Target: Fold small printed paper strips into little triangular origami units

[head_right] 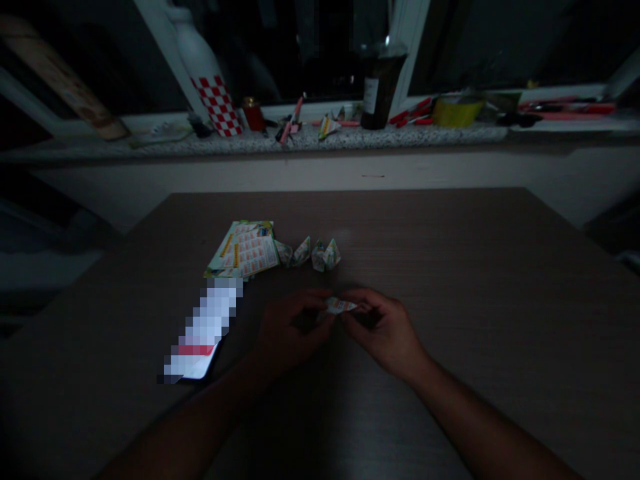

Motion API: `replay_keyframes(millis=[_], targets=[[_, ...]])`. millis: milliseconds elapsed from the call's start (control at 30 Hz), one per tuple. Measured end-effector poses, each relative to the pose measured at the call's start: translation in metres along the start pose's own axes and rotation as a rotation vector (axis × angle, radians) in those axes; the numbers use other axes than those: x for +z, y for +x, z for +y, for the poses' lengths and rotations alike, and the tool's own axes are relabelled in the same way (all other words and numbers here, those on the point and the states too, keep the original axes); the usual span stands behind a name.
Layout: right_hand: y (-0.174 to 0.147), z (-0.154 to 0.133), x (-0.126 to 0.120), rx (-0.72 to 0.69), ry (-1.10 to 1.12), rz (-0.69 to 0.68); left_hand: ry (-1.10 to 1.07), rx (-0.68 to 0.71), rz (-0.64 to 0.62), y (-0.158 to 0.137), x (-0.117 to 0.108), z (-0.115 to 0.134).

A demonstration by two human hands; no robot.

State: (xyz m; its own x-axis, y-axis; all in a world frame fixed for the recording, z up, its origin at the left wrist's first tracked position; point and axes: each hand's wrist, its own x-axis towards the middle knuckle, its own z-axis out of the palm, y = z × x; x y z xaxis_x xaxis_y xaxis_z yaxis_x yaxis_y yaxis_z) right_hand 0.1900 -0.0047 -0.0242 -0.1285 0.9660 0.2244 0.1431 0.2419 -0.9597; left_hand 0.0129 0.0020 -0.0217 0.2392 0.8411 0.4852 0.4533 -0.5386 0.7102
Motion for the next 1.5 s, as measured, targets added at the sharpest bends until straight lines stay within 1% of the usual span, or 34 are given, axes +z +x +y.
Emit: replay_keyframes(millis=[133, 267, 400, 533, 667, 733, 800, 867, 933, 1067, 1200, 1333, 1500], targets=[[0.000, 0.001, 0.001, 0.024, 0.014, -0.006, -0.016, 0.010, 0.029, 0.000, 0.000, 0.000], [0.000, -0.002, 0.002, 0.110, 0.102, 0.007, -0.044, 0.045, 0.034, 0.001, 0.000, -0.001], [0.001, -0.004, 0.003, 0.174, 0.146, 0.013, -0.075, 0.012, 0.038, 0.001, 0.000, 0.001], [0.002, -0.005, 0.002, 0.189, 0.159, 0.039, -0.174, -0.105, -0.010, 0.003, -0.004, 0.006], [0.001, -0.007, -0.001, 0.202, 0.133, 0.028, -0.424, -0.323, -0.037, 0.008, -0.008, 0.005], [0.001, -0.006, -0.003, 0.191, 0.106, 0.013, -0.541, -0.410, -0.040, 0.010, -0.008, 0.001], [0.000, -0.005, -0.004, 0.170, 0.078, 0.004, -0.628, -0.514, -0.070, 0.011, -0.007, -0.001], [0.000, -0.004, -0.005, 0.145, 0.050, 0.000, -0.680, -0.609, -0.101, 0.011, -0.004, -0.003], [0.000, -0.002, -0.004, 0.119, 0.020, 0.002, -0.724, -0.668, -0.107, 0.010, 0.000, -0.004], [0.000, -0.002, -0.001, 0.046, -0.056, 0.020, -0.845, -0.714, -0.086, 0.008, 0.007, -0.007], [0.000, -0.003, 0.002, 0.000, -0.120, 0.045, -0.909, -0.718, -0.096, 0.007, 0.011, -0.010], [0.000, -0.004, 0.001, 0.004, -0.101, 0.057, -0.956, -0.738, -0.159, 0.006, 0.011, -0.009], [0.000, -0.001, -0.001, 0.043, -0.079, 0.038, -0.932, -0.750, -0.220, 0.006, 0.011, -0.009]])
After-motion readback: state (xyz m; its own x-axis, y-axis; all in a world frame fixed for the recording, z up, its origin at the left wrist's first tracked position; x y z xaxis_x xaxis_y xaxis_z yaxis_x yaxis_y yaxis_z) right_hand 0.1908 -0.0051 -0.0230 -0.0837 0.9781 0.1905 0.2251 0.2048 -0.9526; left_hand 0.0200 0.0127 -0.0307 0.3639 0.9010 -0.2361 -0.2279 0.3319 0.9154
